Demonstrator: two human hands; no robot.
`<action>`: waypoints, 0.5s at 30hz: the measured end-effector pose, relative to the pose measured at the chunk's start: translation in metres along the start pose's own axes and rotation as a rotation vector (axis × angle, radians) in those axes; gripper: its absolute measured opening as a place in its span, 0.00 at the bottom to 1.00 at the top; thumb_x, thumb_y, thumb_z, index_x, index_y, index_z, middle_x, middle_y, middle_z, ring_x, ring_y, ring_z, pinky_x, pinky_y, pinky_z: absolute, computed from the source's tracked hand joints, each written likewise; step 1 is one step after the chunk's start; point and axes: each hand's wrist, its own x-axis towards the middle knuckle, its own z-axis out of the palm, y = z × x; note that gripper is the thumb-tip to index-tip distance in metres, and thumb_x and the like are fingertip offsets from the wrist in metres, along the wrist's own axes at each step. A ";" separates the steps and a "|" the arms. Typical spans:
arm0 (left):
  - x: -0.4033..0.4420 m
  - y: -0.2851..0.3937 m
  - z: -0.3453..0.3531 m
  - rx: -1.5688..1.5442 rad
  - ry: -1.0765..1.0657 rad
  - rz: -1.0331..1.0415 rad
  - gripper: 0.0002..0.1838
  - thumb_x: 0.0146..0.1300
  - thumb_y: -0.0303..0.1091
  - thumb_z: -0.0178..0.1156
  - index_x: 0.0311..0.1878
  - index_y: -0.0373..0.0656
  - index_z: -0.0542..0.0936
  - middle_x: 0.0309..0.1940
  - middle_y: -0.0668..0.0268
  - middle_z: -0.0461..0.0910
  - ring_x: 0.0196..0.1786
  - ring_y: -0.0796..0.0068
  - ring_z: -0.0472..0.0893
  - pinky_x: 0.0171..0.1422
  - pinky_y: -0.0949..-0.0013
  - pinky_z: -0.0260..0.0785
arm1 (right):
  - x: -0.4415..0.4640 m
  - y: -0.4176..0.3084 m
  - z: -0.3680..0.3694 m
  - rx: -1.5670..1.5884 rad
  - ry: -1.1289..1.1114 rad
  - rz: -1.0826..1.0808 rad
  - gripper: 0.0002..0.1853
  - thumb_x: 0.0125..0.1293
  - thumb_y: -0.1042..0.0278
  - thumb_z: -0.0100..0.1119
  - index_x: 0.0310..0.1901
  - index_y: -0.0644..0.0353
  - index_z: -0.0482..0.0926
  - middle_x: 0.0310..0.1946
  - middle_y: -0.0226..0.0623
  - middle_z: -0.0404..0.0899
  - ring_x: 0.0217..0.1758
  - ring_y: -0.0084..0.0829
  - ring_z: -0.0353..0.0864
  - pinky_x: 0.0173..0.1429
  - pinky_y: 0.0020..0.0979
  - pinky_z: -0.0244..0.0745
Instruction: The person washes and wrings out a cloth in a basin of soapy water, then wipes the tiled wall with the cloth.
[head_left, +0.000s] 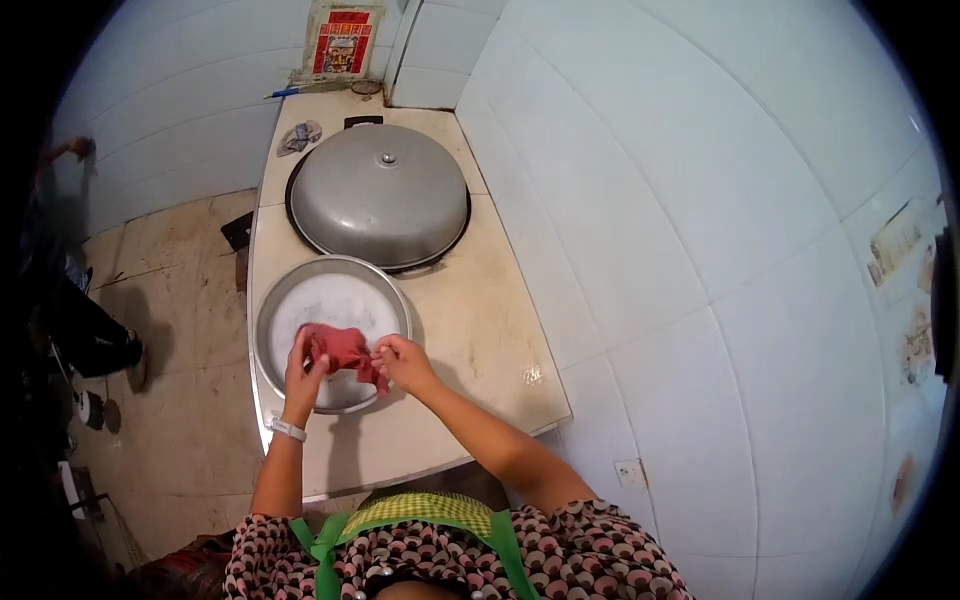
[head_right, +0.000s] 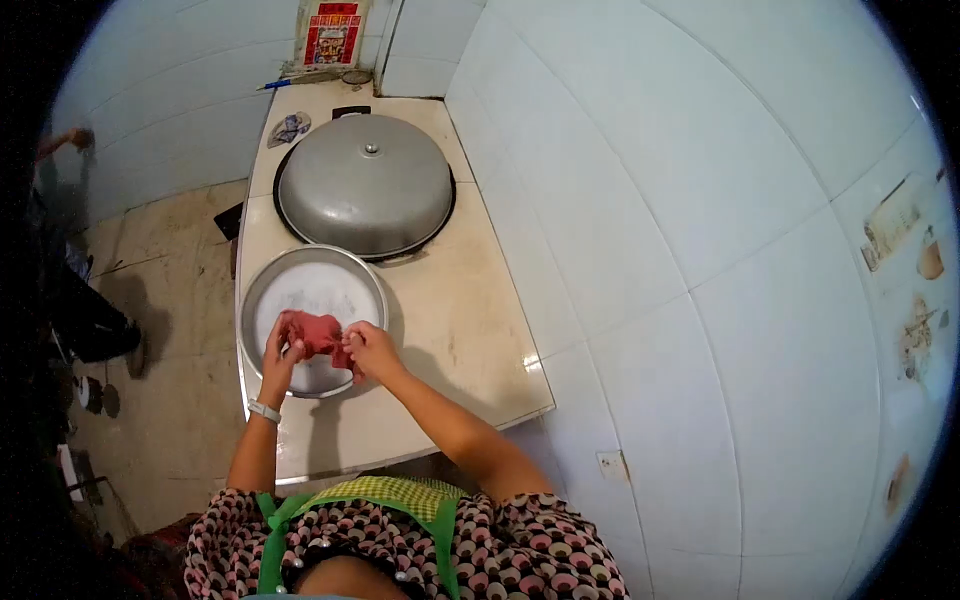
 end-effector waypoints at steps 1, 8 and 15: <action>0.001 -0.013 -0.010 0.529 0.020 0.206 0.31 0.58 0.32 0.58 0.64 0.35 0.61 0.60 0.50 0.65 0.62 0.57 0.67 0.64 0.61 0.62 | 0.012 0.002 0.000 -0.164 -0.023 -0.024 0.07 0.67 0.72 0.46 0.42 0.64 0.73 0.33 0.36 0.79 0.30 0.23 0.78 0.37 0.25 0.76; -0.030 -0.036 -0.052 1.096 -0.333 0.027 0.29 0.52 0.43 0.62 0.53 0.33 0.73 0.45 0.45 0.76 0.50 0.50 0.76 0.57 0.58 0.66 | 0.019 0.059 0.040 -0.404 -0.112 0.010 0.11 0.63 0.77 0.46 0.47 0.66 0.72 0.32 0.37 0.79 0.33 0.25 0.80 0.38 0.27 0.77; -0.036 -0.049 -0.026 1.300 -0.546 0.039 0.15 0.52 0.39 0.58 0.39 0.39 0.81 0.33 0.51 0.80 0.37 0.52 0.80 0.44 0.54 0.71 | 0.002 0.071 0.020 -0.683 -0.240 -0.067 0.09 0.60 0.74 0.54 0.42 0.63 0.77 0.31 0.35 0.80 0.32 0.24 0.78 0.38 0.26 0.74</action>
